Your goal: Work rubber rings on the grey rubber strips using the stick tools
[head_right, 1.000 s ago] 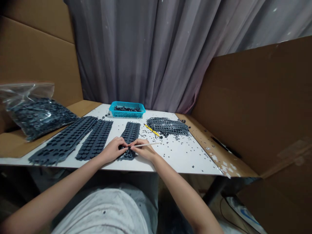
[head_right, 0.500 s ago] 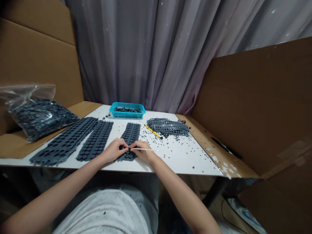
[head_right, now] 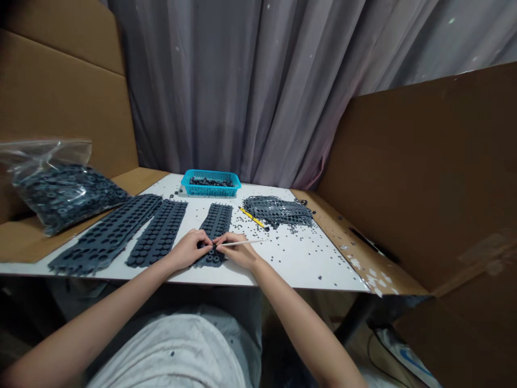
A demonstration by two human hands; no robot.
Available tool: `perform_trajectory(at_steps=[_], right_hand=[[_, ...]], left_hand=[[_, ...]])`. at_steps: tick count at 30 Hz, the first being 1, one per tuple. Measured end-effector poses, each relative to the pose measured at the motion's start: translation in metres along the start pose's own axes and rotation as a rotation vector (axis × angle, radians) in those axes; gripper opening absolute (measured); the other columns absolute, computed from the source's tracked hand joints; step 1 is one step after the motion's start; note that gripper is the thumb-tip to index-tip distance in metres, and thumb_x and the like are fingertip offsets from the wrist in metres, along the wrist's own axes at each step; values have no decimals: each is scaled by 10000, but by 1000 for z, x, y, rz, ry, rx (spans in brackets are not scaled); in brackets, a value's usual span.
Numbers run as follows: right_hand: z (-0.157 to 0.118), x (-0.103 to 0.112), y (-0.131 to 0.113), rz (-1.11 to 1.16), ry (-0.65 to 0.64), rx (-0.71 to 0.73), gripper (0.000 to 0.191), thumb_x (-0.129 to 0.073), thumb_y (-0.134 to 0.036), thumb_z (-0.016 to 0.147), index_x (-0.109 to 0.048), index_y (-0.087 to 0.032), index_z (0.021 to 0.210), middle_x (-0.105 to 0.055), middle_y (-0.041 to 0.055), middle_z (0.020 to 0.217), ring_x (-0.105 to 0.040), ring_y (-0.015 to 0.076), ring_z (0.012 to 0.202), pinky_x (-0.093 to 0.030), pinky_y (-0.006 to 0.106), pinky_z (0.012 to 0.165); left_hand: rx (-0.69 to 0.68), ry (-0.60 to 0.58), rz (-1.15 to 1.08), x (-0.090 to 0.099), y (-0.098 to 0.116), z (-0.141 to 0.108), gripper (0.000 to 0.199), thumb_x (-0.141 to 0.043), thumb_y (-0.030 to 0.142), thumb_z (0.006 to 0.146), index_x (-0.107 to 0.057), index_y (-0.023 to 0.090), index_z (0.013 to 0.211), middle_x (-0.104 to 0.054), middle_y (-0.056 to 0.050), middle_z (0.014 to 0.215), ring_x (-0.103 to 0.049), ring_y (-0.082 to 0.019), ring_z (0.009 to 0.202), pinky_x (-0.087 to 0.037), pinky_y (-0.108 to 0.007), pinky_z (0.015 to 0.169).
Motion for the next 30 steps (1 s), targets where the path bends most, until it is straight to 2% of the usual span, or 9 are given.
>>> perform_trajectory(at_steps=[8,30], right_hand=[[0,-2,10,16,-11,1,262,-677,-442,779,-656,-182,795,-727,111,943,-678,229,913,-519,392,811],[0,0,6,-102,12,59,248,-653,-420,805,-665,-173,783,-724,99,851,-689,220,849,-530,350,772]], left_hand=[[4,-1,2,0,-1,0,122,-581,245,792,-675,199,730,-648,-37,792,-566,-222,843,-435,-343,770],[19,-6,18,0,0,0,109,-594,219,800,-689,186,756,-660,-39,814,-570,-218,862,-426,-311,774]])
Point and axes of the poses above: each hand's wrist, its own z-axis towards the middle knuckle, its own x-axis out of the back of the hand, y = z × x, the point moved 9 cm from there along z, towards the middle knuckle
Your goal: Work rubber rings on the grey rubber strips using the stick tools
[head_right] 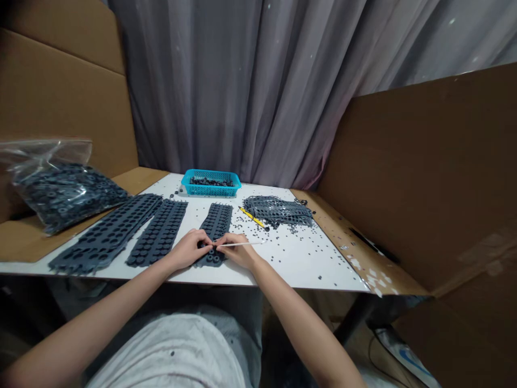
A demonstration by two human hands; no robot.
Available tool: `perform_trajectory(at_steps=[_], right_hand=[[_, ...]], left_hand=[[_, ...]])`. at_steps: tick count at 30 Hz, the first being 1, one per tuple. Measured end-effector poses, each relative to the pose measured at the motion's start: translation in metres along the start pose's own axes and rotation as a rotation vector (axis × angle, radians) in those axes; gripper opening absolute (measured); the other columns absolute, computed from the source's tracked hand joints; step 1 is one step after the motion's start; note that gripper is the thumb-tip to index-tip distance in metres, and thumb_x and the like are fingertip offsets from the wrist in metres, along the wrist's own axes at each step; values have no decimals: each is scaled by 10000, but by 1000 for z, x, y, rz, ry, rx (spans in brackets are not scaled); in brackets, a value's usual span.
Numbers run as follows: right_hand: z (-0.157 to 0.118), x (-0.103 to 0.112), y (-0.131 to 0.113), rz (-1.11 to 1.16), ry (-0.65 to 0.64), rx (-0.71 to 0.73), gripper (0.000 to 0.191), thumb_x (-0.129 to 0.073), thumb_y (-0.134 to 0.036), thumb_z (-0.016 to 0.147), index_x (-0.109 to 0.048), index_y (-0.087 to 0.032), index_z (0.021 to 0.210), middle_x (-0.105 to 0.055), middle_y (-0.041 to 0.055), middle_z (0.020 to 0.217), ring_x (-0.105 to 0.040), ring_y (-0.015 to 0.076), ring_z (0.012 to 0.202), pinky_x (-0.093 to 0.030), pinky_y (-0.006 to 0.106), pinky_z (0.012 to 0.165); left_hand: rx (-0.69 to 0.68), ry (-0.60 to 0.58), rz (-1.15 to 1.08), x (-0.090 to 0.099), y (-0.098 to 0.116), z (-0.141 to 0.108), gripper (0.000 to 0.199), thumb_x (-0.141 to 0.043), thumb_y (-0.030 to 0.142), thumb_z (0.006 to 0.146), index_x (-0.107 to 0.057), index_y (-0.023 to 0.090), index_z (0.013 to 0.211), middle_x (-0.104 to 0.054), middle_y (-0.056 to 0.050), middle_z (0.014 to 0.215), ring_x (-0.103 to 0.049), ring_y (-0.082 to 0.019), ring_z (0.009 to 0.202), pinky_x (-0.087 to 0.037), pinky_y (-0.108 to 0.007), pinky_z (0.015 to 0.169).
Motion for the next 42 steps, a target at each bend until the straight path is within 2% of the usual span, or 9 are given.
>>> perform_trajectory(at_steps=[9,16,19,23,28,30,36,39,42], right_hand=[[-1,-2,2,-100,10,-12,141,-616,-329,830,-651,-197,795,-739,79,879,-690,206,785,-529,328,715],[-1,3,-4,-107,40,-11,158,-599,-353,843,-657,-206,843,-741,67,911,-690,210,809,-527,332,728],[0,18,-7,-157,148,-13,153,-595,-347,841,-661,-210,860,-737,69,927,-685,217,828,-512,332,746],[-2,44,3,-254,347,-121,150,-581,-338,816,-639,-201,794,-722,73,883,-667,231,822,-492,349,754],[-9,63,18,-310,511,-227,158,-536,-321,794,-562,-200,697,-695,87,907,-629,262,976,-454,375,836],[-11,68,20,-340,540,-253,155,-529,-328,790,-551,-204,700,-685,73,847,-628,257,931,-449,359,807],[-15,71,24,-390,543,-344,178,-504,-353,812,-563,-210,725,-597,-9,534,-584,196,553,-407,284,592],[-17,74,23,-410,562,-358,209,-514,-373,807,-590,-203,712,-547,-17,473,-542,189,497,-372,275,546],[-17,78,19,-416,592,-338,224,-544,-385,788,-614,-193,696,-555,-4,511,-522,185,506,-365,282,543]], left_hand=[[-1,8,-2,0,-2,1,106,-601,225,787,-699,195,761,-656,-31,802,-570,-214,856,-427,-312,770],[-13,5,0,-2,-3,0,118,-593,234,794,-694,197,744,-643,-35,797,-564,-222,856,-426,-329,775],[-26,6,-2,-1,-1,0,100,-604,239,791,-695,201,773,-639,-35,808,-562,-223,864,-430,-335,782],[-43,11,-9,0,0,-1,83,-624,239,783,-694,196,799,-633,-37,821,-558,-222,868,-434,-346,800],[-58,20,-20,2,2,-1,95,-636,237,775,-695,197,837,-628,-39,831,-560,-222,876,-442,-344,798],[-64,22,-23,3,2,-2,101,-636,238,775,-696,201,847,-626,-38,834,-561,-222,881,-444,-343,800],[-89,22,-24,4,4,-4,122,-615,259,793,-690,212,876,-616,-40,857,-553,-227,906,-449,-347,805],[-102,31,-17,6,6,-6,132,-580,271,819,-679,208,878,-609,-44,876,-543,-230,924,-447,-358,821],[-99,62,-4,10,8,-7,162,-530,285,854,-665,198,875,-601,-47,897,-532,-231,946,-440,-373,855]])
Point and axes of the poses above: each hand's wrist, its own z-axis towards the middle knuckle, its own x-axis out of the back of the hand, y = z × x, the point moved 9 cm from there along z, towards the middle knuckle
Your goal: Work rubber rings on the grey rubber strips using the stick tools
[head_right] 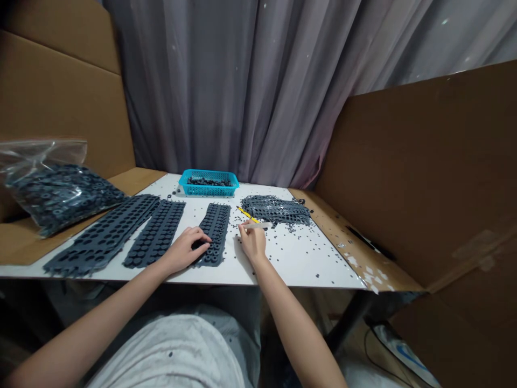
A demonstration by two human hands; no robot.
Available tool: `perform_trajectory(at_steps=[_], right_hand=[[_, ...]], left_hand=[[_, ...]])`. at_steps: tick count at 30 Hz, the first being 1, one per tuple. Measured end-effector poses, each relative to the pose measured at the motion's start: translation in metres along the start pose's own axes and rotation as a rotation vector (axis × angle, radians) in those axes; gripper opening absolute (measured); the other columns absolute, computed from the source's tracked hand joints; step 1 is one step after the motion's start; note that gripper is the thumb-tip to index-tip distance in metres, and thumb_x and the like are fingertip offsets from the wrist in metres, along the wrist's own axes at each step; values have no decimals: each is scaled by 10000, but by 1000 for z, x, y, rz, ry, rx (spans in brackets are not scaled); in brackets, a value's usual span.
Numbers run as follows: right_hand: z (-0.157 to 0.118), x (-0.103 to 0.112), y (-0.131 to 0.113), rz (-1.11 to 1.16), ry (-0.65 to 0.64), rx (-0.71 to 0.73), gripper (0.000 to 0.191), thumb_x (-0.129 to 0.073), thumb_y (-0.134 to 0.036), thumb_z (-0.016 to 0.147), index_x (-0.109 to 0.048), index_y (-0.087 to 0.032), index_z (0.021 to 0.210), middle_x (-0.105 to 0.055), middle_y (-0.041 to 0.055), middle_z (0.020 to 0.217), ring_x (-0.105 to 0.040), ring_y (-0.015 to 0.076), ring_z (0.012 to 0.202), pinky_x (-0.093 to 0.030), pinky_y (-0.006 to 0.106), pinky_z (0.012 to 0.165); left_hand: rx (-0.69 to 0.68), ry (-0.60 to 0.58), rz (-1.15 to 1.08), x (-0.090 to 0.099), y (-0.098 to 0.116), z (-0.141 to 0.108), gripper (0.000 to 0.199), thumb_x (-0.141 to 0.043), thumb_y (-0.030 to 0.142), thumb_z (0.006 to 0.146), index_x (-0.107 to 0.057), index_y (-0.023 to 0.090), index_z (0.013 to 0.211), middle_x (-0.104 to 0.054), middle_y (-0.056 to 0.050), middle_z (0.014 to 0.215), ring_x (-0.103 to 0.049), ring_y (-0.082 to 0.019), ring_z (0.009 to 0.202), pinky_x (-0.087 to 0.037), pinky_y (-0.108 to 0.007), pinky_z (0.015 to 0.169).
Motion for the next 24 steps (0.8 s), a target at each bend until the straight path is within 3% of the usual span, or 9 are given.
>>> perform_trajectory(at_steps=[3,8,13,24], right_hand=[[0,-2,-5,59,-30,32,212,-566,-366,784,-641,-182,710,-608,17,579,-560,187,564,-415,294,586],[-5,-28,-22,203,-227,133,199,-640,-367,763,-705,-179,772,-721,64,788,-660,204,725,-508,315,680],[-18,-51,-38,262,-411,283,248,-664,-433,767,-740,-197,781,-728,75,760,-663,204,694,-521,327,664],[-22,-51,-51,218,-408,471,203,-613,-397,833,-703,-220,793,-723,90,841,-660,225,827,-503,386,795]], left_hand=[[12,32,24,5,1,0,190,-510,294,867,-663,191,910,-596,-56,937,-528,-236,964,-433,-390,879],[-16,-10,57,0,5,-2,231,-573,316,836,-683,230,1019,-612,-56,1090,-529,-241,1045,-412,-400,946],[-11,-40,84,-7,2,-7,279,-583,339,840,-683,259,1088,-593,-49,1250,-481,-264,1182,-344,-452,1038],[14,-91,105,-14,-5,-8,310,-548,368,871,-672,275,1139,-561,-37,1323,-425,-278,1255,-312,-479,1069]])
Point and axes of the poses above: each hand's wrist, its own z-axis towards the middle knuckle, its own x-axis out of the back of the hand, y = z × x, the point moved 9 cm from there along z, towards the middle knuckle
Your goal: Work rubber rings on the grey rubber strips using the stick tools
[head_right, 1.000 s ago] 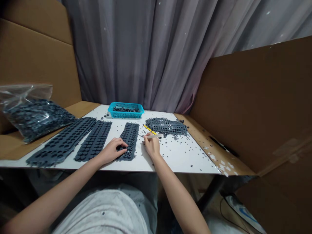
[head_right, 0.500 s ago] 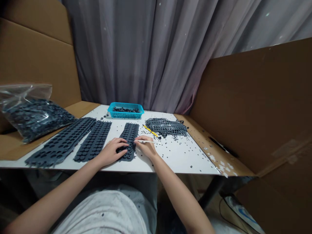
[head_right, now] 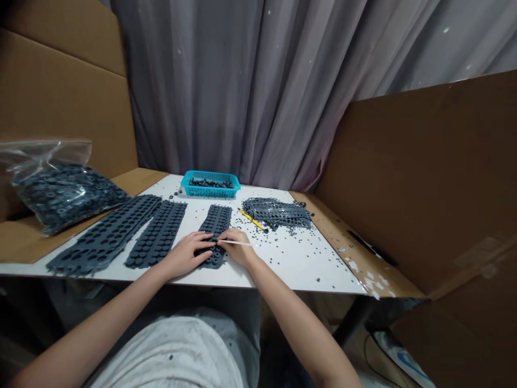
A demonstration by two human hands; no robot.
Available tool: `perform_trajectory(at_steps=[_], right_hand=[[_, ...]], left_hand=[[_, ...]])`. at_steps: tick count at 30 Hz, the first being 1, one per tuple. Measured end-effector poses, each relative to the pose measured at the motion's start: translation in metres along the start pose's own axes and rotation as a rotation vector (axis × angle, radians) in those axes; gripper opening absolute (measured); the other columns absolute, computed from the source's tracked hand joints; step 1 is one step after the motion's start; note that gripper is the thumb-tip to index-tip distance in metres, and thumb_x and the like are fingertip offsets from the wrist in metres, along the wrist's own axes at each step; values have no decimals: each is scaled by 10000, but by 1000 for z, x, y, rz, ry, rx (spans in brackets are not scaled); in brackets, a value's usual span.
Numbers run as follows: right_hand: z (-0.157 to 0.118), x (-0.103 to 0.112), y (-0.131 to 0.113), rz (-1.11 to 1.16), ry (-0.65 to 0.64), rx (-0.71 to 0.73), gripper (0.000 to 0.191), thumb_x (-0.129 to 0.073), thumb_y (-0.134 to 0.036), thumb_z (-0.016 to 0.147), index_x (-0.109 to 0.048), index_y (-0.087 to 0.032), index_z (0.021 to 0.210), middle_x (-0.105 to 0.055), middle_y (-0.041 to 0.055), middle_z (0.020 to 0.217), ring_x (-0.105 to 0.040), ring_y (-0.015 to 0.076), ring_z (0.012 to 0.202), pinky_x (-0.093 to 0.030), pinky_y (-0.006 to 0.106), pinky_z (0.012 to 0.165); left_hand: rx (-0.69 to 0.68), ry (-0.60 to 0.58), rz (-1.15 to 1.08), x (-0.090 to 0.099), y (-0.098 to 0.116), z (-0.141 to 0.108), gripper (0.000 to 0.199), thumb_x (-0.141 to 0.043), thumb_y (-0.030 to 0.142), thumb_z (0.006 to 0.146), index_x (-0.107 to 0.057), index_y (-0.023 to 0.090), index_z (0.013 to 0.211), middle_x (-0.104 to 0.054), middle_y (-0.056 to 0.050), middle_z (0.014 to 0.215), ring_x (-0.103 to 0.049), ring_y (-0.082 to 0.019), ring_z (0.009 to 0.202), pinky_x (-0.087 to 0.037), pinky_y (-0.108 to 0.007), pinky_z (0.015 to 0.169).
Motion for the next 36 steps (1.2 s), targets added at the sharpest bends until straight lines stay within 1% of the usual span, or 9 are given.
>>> perform_trajectory(at_steps=[7,10,13,16,18,21,23,29,36], right_hand=[[-1,-12,1,-17,-108,29,156,-554,-334,878,-669,-229,886,-713,86,996,-654,222,993,-500,385,864],[0,-16,1,-40,-147,32,168,-542,-345,882,-670,-236,891,-717,78,987,-654,219,977,-491,366,867],[3,-15,4,-51,-144,21,190,-538,-367,877,-675,-238,897,-719,74,984,-657,216,933,-484,356,867],[7,-10,13,-47,-86,-16,197,-547,-382,860,-677,-234,877,-716,78,1000,-653,226,931,-479,360,873],[10,-1,23,-38,-4,-63,204,-542,-392,858,-668,-231,866,-712,85,1009,-647,244,957,-473,389,885],[12,14,37,0,134,-130,222,-522,-407,870,-644,-223,887,-691,98,1072,-616,267,1048,-434,466,949],[12,17,40,58,162,-148,231,-528,-421,870,-638,-219,885,-676,100,1117,-594,262,1107,-417,484,982],[12,-2,30,238,-21,-128,246,-625,-458,808,-670,-217,816,-727,89,989,-641,242,1055,-475,473,944],[11,-7,25,267,-53,-95,257,-633,-464,803,-677,-211,808,-732,95,957,-657,241,1017,-464,480,964]], left_hand=[[6,-3,-17,0,0,0,295,-554,376,867,-692,272,1106,-575,-35,1306,-416,-287,1260,-325,-485,1062],[9,-2,-22,0,0,0,288,-561,367,861,-700,268,1093,-585,-41,1294,-419,-290,1258,-331,-487,1057],[12,3,-26,0,-1,0,280,-566,352,857,-702,268,1088,-598,-44,1277,-422,-289,1254,-331,-487,1055],[14,0,-26,0,-1,0,284,-562,360,859,-705,265,1085,-605,-49,1267,-427,-292,1251,-333,-484,1052],[15,-2,-27,-1,-1,0,290,-556,372,861,-703,270,1089,-600,-46,1274,-424,-293,1255,-334,-483,1052],[15,-3,-33,-1,-1,0,294,-554,370,864,-695,277,1105,-586,-45,1291,-416,-293,1260,-332,-486,1052],[13,-1,-38,-1,-1,0,294,-557,364,864,-691,277,1110,-581,-48,1296,-416,-290,1256,-332,-485,1053],[12,4,-48,-1,-3,0,298,-552,382,868,-691,279,1111,-588,-43,1283,-409,-282,1256,-329,-477,1061],[9,1,-49,-1,-3,0,302,-552,387,866,-693,273,1108,-586,-48,1287,-413,-295,1252,-329,-493,1059]])
Point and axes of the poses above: each hand's wrist, its own z-axis towards the middle knuckle, its own x-axis out of the back of the hand, y = z × x, the point moved 9 cm from there along z, towards the middle knuckle
